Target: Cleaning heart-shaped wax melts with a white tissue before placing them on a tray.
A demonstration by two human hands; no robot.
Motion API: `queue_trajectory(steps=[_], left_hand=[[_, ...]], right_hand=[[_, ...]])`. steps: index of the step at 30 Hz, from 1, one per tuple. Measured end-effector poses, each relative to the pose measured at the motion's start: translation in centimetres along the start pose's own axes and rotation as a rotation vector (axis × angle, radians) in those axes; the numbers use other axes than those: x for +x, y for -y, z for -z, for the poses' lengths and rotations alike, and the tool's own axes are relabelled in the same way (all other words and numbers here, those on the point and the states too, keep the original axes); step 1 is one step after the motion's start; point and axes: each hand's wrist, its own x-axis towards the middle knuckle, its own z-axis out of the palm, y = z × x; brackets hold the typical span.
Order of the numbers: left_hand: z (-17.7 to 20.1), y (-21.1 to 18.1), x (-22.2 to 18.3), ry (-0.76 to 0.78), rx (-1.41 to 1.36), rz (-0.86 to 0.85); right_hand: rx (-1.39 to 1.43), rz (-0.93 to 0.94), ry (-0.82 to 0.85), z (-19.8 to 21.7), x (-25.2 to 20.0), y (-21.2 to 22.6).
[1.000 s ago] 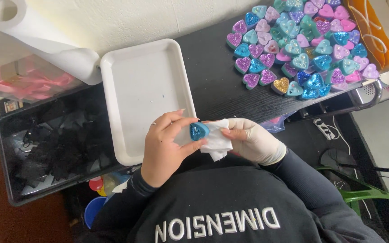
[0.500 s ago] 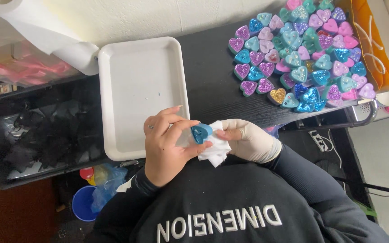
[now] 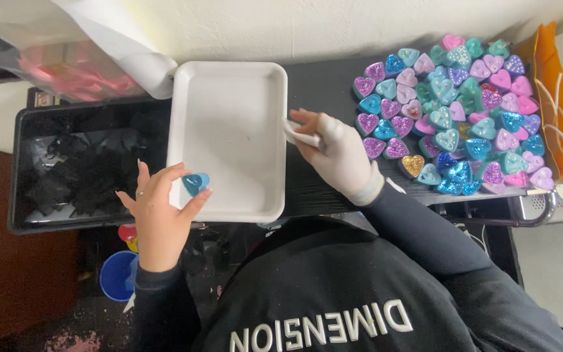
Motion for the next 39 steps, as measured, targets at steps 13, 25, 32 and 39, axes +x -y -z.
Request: queue_trajectory(steps=[13, 25, 32, 39], left_hand=[[-2.7, 0.8, -0.4, 0.023, -0.244, -0.033], [-3.2, 1.5, -0.8, 0.054, -0.391, 0.125], [-4.3, 2.6, -1.4, 0.014, -0.5, 0.117], [-4.7, 3.4, -1.6, -0.026, -0.532, 0.066]], right_hand=[[-0.55, 0.072, 0.396, -9.1, 2.8, -4.9], [-0.192, 0.087, 0.469, -8.0, 7.3, -7.3], [-0.302, 0.139, 0.651, -15.7, 6.7, -3.9], [0.249, 0.255, 1.218, -9.2, 4.1, -0.3]])
